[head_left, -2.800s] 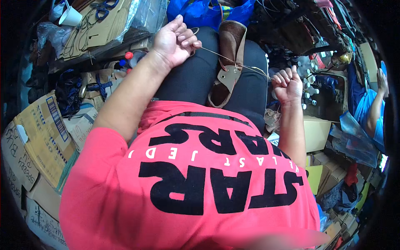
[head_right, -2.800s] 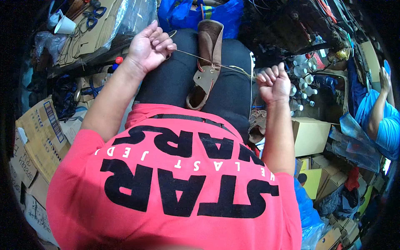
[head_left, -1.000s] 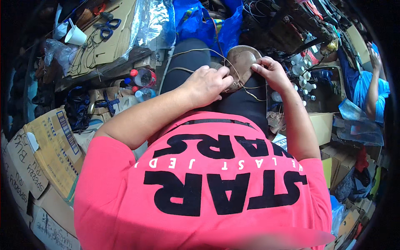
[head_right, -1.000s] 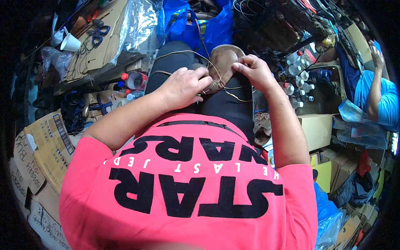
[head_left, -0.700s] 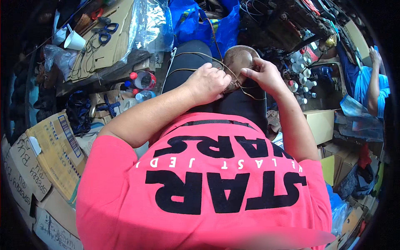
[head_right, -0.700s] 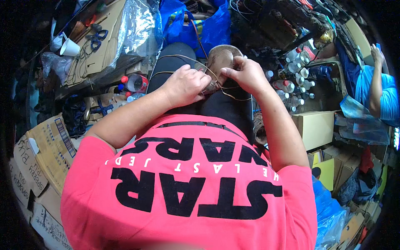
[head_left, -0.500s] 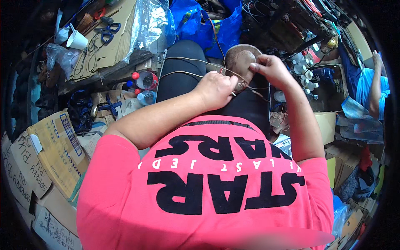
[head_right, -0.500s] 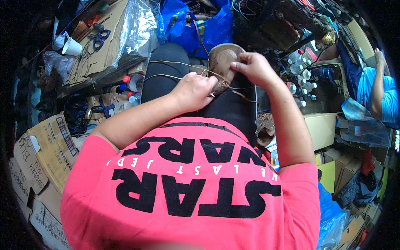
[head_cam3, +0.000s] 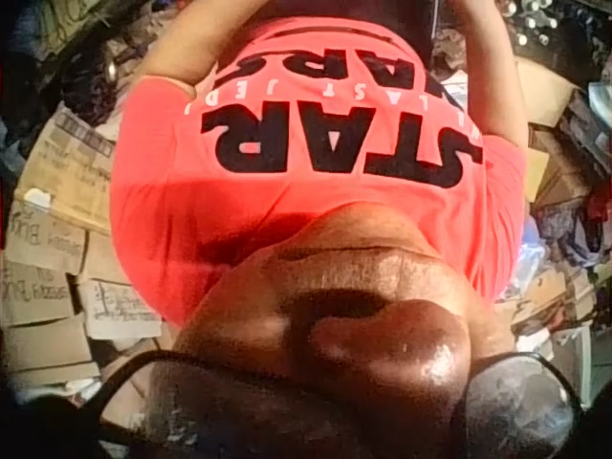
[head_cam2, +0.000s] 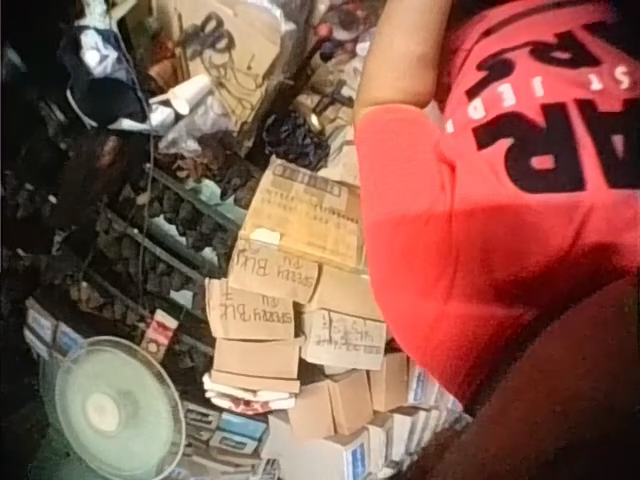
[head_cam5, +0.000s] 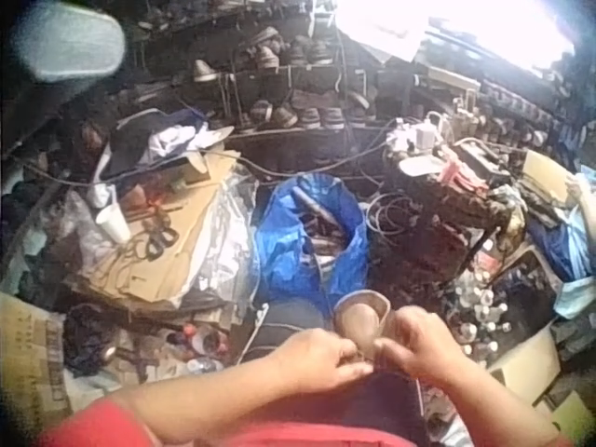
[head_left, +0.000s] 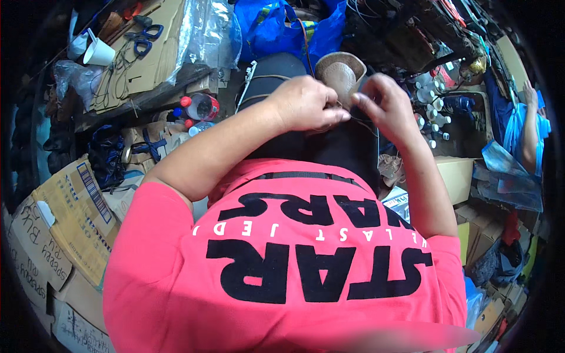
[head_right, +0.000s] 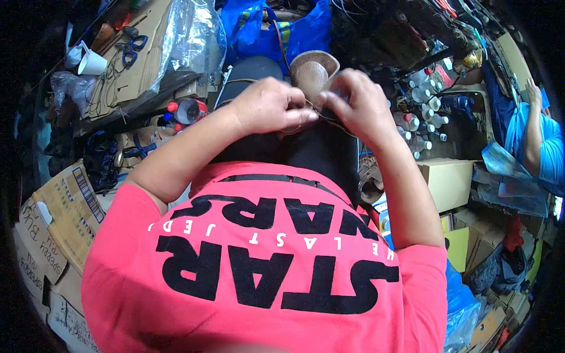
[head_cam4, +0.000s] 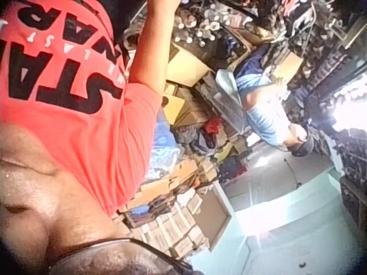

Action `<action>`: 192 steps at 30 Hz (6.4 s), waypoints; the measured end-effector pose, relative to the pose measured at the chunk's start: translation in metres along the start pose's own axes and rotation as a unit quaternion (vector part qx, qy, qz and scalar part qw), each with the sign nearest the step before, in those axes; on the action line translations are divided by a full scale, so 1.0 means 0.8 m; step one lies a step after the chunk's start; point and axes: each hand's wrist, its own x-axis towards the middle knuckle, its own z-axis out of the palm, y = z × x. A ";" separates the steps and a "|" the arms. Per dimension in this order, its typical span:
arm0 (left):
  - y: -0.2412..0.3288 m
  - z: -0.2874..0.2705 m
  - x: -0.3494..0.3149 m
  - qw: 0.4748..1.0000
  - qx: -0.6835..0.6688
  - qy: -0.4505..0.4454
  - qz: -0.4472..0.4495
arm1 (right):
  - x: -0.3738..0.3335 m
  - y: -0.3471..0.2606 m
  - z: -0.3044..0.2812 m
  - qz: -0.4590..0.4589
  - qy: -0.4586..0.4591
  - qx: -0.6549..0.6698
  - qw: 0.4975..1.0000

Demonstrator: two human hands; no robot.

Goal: Sewing leather pieces together using a needle and thread to assemble a shoe component.

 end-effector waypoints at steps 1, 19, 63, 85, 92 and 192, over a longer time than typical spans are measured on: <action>-0.006 -0.002 0.005 0.996 0.025 0.073 0.046 | -0.007 -0.005 -0.007 0.026 -0.076 0.009 0.997; -0.041 0.037 0.057 0.972 -0.067 0.211 0.073 | -0.060 -0.010 -0.044 0.141 -0.161 0.165 0.963; -0.037 -0.022 0.096 0.983 -0.140 -0.088 0.084 | -0.041 -0.002 -0.013 0.104 -0.132 0.048 0.985; -0.052 -0.017 0.113 0.935 -0.248 -0.226 0.115 | -0.031 0.040 0.000 0.129 -0.196 0.166 0.958; -0.055 -0.014 0.116 0.937 -0.248 -0.220 0.108 | -0.026 0.067 0.004 0.137 -0.231 0.273 0.924; -0.024 0.007 0.035 0.995 0.044 0.011 0.093 | -0.097 0.054 -0.008 0.210 -0.066 0.303 0.927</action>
